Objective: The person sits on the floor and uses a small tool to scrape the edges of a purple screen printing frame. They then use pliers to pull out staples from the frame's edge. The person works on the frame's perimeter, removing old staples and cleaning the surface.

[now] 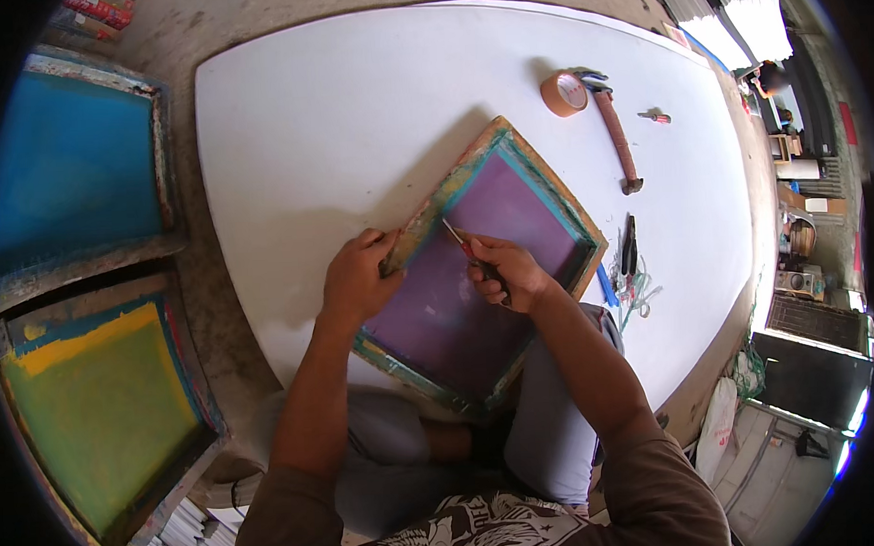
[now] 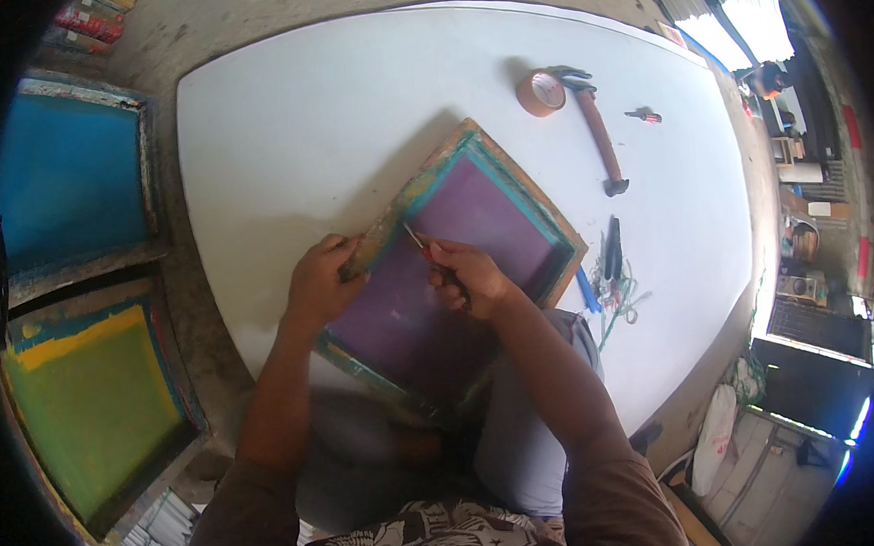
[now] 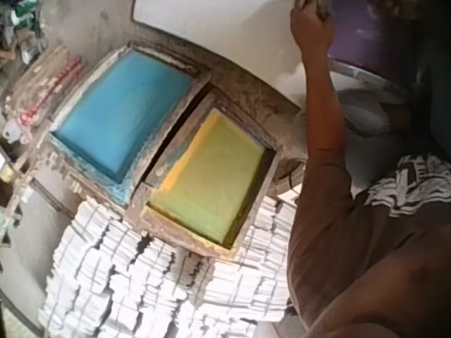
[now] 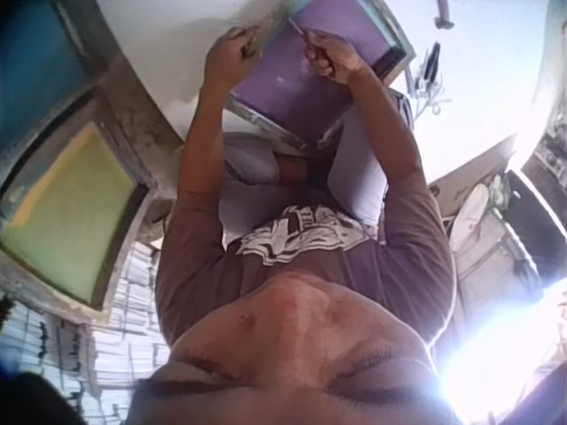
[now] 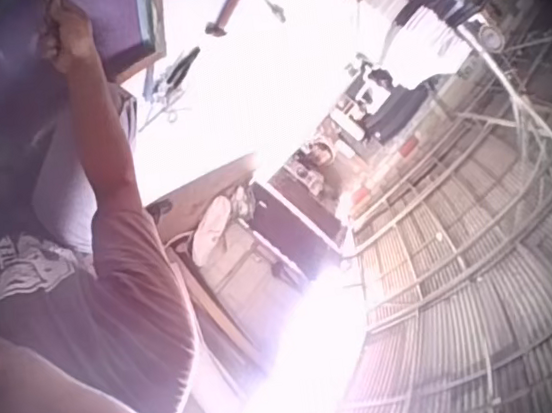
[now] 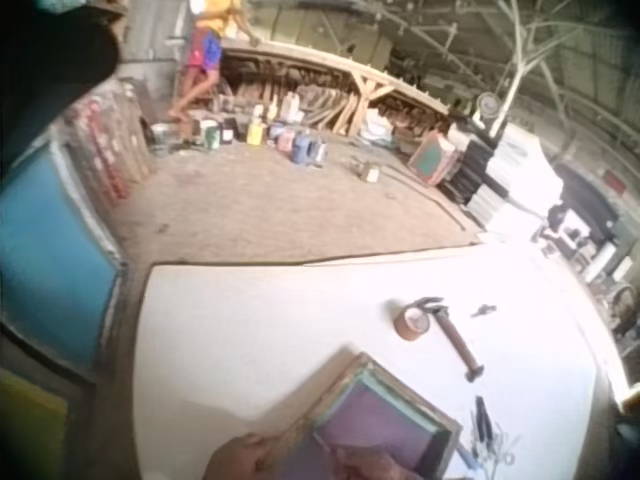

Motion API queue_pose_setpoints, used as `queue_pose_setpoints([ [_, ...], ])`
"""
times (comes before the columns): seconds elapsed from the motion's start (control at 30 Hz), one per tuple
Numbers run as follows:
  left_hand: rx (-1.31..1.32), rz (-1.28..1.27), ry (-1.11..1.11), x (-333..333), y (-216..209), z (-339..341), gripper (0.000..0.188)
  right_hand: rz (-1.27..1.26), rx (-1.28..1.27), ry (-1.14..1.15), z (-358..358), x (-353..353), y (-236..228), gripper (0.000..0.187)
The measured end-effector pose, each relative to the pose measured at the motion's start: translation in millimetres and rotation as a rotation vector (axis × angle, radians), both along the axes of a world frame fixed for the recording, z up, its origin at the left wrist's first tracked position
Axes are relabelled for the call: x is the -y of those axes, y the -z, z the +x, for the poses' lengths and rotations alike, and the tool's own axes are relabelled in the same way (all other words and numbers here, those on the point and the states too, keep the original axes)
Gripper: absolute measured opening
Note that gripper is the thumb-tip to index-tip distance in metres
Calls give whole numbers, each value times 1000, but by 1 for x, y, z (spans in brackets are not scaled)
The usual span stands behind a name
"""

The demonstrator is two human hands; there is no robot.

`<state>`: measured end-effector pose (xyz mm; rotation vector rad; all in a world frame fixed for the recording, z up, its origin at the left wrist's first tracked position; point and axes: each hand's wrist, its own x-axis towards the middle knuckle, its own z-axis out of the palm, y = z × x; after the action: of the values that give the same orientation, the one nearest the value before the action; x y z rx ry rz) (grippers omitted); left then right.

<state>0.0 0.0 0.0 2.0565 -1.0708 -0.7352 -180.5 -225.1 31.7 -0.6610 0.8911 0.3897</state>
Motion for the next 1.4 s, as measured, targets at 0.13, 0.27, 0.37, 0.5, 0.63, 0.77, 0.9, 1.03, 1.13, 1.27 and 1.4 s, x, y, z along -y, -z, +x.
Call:
queue_pose_setpoints([
  [0.13, 9, -12, -18, 4, 5, -13, 65, -579, -30, -285, -2, -8, -34, 54],
  [0.27, 18, 24, -16, 1, -6, -2, 67, -1012, -59, -371, 3, -21, -31, 43],
  [0.37, 35, 35, -2, 1, -9, 1, 69, -1455, 75, -444, -1, -26, -11, 41],
  [0.5, 41, 43, -10, 0, -4, 1, 69, -1486, -1, -485, 8, -31, -22, 37],
  [0.63, 17, 42, -7, 0, -5, -1, 68, -1518, -27, -532, 12, -31, -30, 36],
  [0.77, 13, 4, -10, 0, -2, -2, 66, -1544, -56, -578, 15, -33, -38, 36],
  [0.9, 20, 10, -13, 0, -3, -3, 67, -1554, -82, -635, 17, -34, -44, 37],
  [1.03, 10, 14, -10, 1, -3, -4, 67, -1608, -131, -703, 19, -37, -48, 36],
  [1.13, -5, 23, -13, 2, -2, -4, 68, -1607, -212, -781, 27, -42, -58, 37],
  [1.27, -2, 29, -3, 1, -4, -5, 68, -1558, -288, -899, 40, -49, -73, 39],
  [1.4, 37, 1, 21, 1, 1, -7, 68, -1566, -353, -1046, 47, -57, -67, 42],
])
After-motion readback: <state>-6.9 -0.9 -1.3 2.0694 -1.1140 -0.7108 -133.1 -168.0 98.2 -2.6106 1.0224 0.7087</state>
